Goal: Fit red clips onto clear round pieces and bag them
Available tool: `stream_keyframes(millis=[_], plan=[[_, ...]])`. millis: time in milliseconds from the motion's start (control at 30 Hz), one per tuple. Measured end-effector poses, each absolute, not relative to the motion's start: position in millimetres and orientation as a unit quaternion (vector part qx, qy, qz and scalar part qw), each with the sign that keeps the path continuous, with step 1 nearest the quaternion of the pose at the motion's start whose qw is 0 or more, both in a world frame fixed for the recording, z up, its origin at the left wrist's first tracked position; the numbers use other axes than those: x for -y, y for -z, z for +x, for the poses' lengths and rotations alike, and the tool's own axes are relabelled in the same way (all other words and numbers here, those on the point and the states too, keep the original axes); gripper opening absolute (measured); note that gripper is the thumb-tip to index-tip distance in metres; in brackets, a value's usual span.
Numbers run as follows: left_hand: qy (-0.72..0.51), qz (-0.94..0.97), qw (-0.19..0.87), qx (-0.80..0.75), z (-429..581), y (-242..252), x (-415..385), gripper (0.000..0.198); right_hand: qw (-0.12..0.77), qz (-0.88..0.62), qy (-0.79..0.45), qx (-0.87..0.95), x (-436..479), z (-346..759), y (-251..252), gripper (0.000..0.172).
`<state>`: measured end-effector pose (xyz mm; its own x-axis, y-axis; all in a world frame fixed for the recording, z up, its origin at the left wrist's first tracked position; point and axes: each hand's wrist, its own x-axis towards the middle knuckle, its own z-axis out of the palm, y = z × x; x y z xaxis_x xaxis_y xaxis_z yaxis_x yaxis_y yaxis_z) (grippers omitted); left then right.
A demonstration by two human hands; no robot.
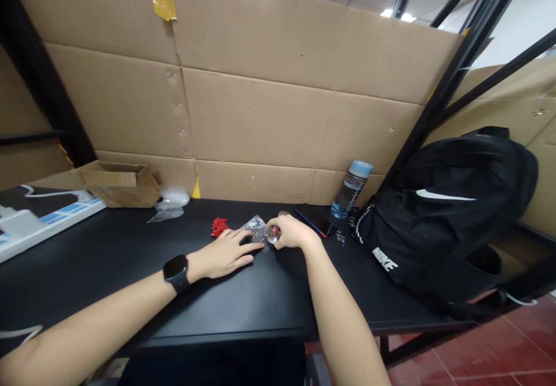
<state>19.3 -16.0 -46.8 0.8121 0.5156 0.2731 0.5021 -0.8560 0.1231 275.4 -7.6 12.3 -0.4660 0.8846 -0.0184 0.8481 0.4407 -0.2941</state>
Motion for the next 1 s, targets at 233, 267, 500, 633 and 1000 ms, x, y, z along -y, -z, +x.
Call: stream_keyframes(millis=[233,267,500,633,1000], plan=[[-0.143,0.954,0.023,-0.261,18.1,48.9,13.9,0.042,0.074,-0.533,-0.116,0.835,8.2,269.8,-6.6,0.053],[-0.142,0.955,0.026,-0.261,17.9,49.2,13.6,0.042,0.077,-0.534,-0.114,0.834,7.6,267.8,-5.2,0.052],[-0.130,0.955,0.042,-0.262,16.2,50.2,11.9,0.045,0.117,-0.494,-0.079,0.858,5.7,259.3,-4.0,0.055],[-0.136,0.956,0.042,-0.259,16.3,49.4,12.5,0.045,0.127,-0.484,-0.099,0.860,5.2,262.5,-4.3,0.050],[-0.120,0.956,0.048,-0.262,16.2,47.7,12.9,0.046,0.147,-0.468,-0.100,0.866,-4.9,263.9,4.8,0.049]])
